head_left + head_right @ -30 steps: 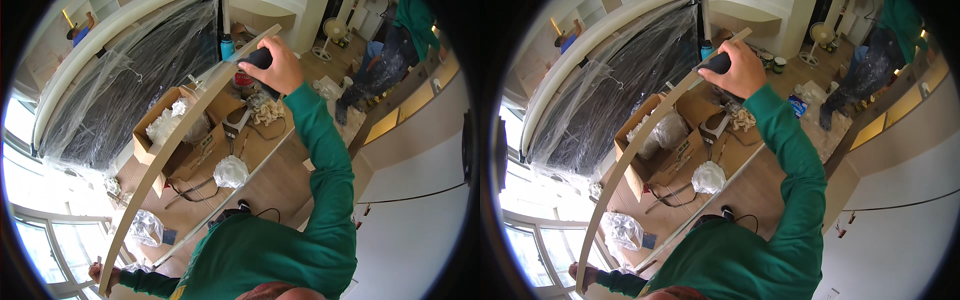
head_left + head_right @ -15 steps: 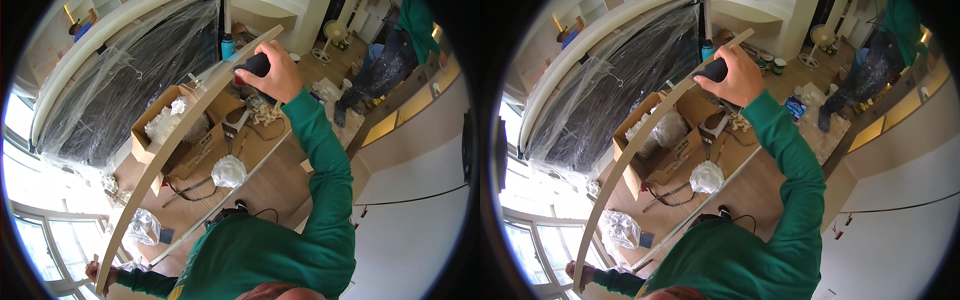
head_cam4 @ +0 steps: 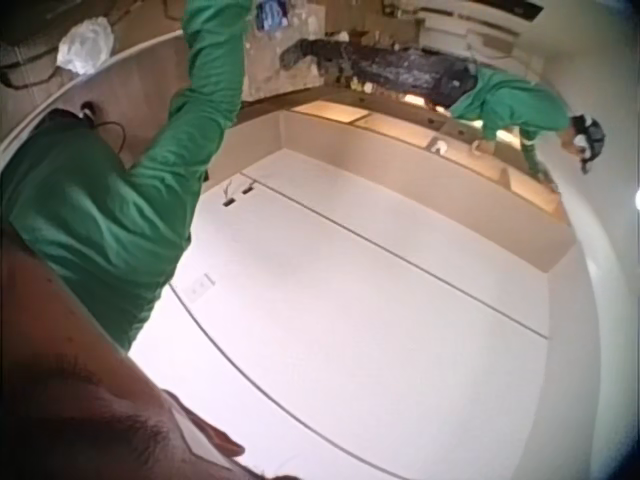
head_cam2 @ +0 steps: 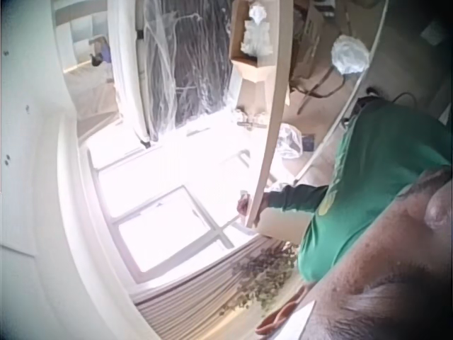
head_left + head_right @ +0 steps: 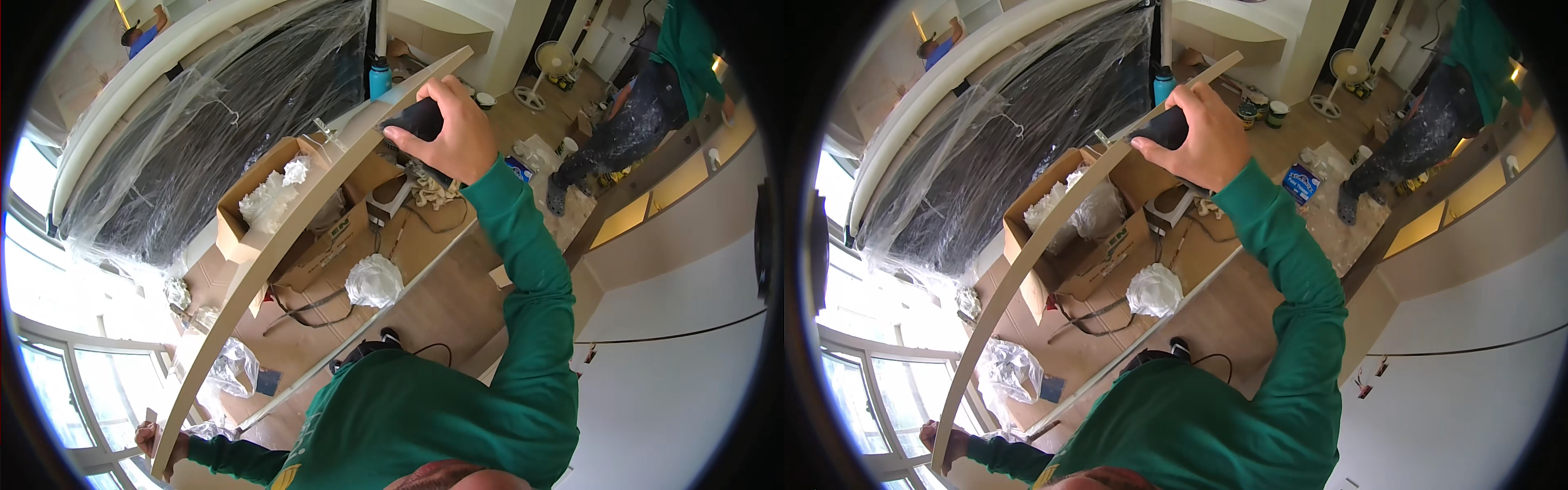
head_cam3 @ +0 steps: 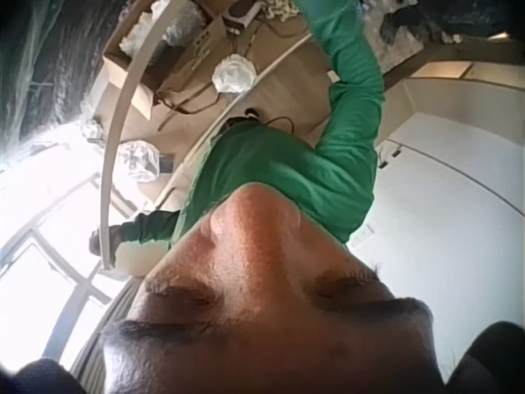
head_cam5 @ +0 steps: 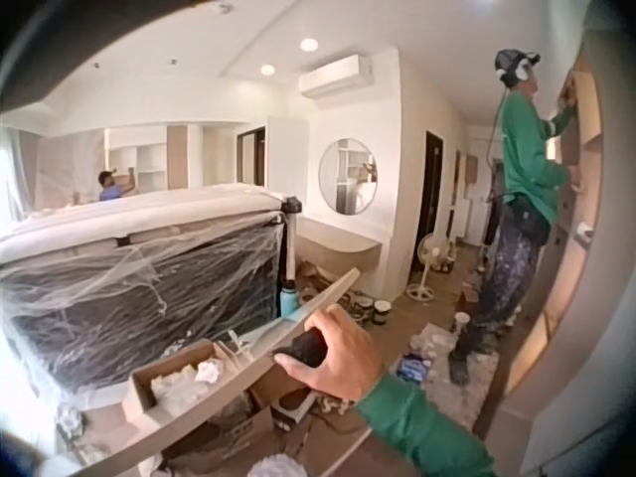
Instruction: The person pours liquid from a container onto a cloth, wipes the surface of a wood panel with the cloth, and then uses a sanding block to sand the edges of the wood panel before wiping it again.
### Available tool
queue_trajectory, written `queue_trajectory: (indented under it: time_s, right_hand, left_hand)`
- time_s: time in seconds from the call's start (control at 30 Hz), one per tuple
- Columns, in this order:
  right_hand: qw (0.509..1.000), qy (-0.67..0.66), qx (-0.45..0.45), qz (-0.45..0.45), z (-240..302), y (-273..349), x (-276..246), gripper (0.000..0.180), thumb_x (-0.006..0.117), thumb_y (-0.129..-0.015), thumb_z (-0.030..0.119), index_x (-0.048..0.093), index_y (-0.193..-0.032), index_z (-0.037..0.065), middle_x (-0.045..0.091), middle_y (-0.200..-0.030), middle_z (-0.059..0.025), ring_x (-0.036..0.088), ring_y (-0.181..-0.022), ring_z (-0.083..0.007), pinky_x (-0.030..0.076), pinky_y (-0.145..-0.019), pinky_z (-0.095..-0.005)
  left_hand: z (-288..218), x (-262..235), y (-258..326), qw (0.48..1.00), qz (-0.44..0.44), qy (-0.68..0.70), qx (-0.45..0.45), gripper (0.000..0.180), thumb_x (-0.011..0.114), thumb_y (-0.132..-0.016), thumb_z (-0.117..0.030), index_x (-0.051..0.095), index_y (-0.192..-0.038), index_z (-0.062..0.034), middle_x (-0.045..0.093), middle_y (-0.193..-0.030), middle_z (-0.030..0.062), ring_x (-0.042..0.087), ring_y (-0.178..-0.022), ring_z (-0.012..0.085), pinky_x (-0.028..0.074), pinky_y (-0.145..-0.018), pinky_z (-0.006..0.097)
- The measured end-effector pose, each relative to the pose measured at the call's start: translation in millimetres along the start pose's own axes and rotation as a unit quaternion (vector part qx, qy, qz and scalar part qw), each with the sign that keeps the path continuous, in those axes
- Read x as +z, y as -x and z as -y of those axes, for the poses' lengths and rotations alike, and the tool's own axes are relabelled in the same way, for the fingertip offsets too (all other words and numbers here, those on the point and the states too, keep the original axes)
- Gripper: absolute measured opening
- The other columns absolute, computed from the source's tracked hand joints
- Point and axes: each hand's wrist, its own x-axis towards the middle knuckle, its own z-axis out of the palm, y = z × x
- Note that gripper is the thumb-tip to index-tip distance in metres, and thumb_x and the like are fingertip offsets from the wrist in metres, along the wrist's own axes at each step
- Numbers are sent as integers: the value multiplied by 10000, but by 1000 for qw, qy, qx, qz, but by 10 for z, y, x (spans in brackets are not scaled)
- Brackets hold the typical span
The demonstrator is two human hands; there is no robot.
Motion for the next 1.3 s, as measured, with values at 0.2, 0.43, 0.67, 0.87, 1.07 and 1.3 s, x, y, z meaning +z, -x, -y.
queue_trajectory:
  time_s: [0.2, 0.43, 0.67, 0.87, 1.07, 1.3]
  right_hand:
    - [1000, 3, -14, 12, 99, 25, -29, 562, 888, -742, 427, 584, -1000, 30, 578, -951, -106, 618, -836, -303, 520, -733, -419]
    - [1000, 0, 4, 13, 159, 53, -22, 561, 897, -733, 420, 588, -1000, 34, 569, -938, -105, 615, -797, -302, 521, -709, -418]
    - [1000, -1, -11, 10, 206, 23, -22, 537, 897, -729, 397, 584, -985, 44, 558, -928, -101, 608, -806, -302, 519, -719, -417]
    - [998, -23, 63, -12, -288, -108, -52, 523, 883, -753, 415, 576, -914, 23, 581, -869, -95, 592, -763, -238, 508, -719, -388]
    - [993, 36, 116, 4, -758, -209, -66, 599, 826, -798, 532, 605, -1016, 19, 633, -1003, -137, 636, -897, -271, 516, -817, -406]
    - [991, 50, 123, 21, -697, -174, -77, 610, 816, -801, 552, 614, -1046, 31, 630, -1017, -136, 642, -904, -290, 520, -819, -418]
  left_hand:
    - [-111, 186, 154, 997, 29, 64, 35, 303, 493, -800, -324, 528, -800, -23, 394, -762, 54, 424, -785, 185, 350, -734, 331]
    - [-161, 178, 164, 995, 46, -9, 84, 242, 521, -826, -261, 557, -828, -22, 422, -776, 48, 449, -771, 179, 359, -720, 322]
    - [128, -147, -16, 993, 81, 34, 81, 532, 542, -888, -531, 603, -856, -4, 526, -790, 72, 505, -745, 193, 413, -670, 338]
    - [-190, 178, 165, 996, 30, 75, 37, 397, 538, -782, -428, 543, -819, -33, 426, -769, 62, 428, -797, 193, 353, -773, 356]
    - [-186, 233, 221, 994, 62, 24, 83, 363, 596, -777, -391, 561, -848, -37, 480, -799, 59, 464, -793, 185, 381, -756, 339]
    - [-50, -6, 64, 969, 181, 70, 152, 63, 651, -864, -41, 614, -915, -49, 553, -840, 47, 532, -788, 156, 445, -710, 297]
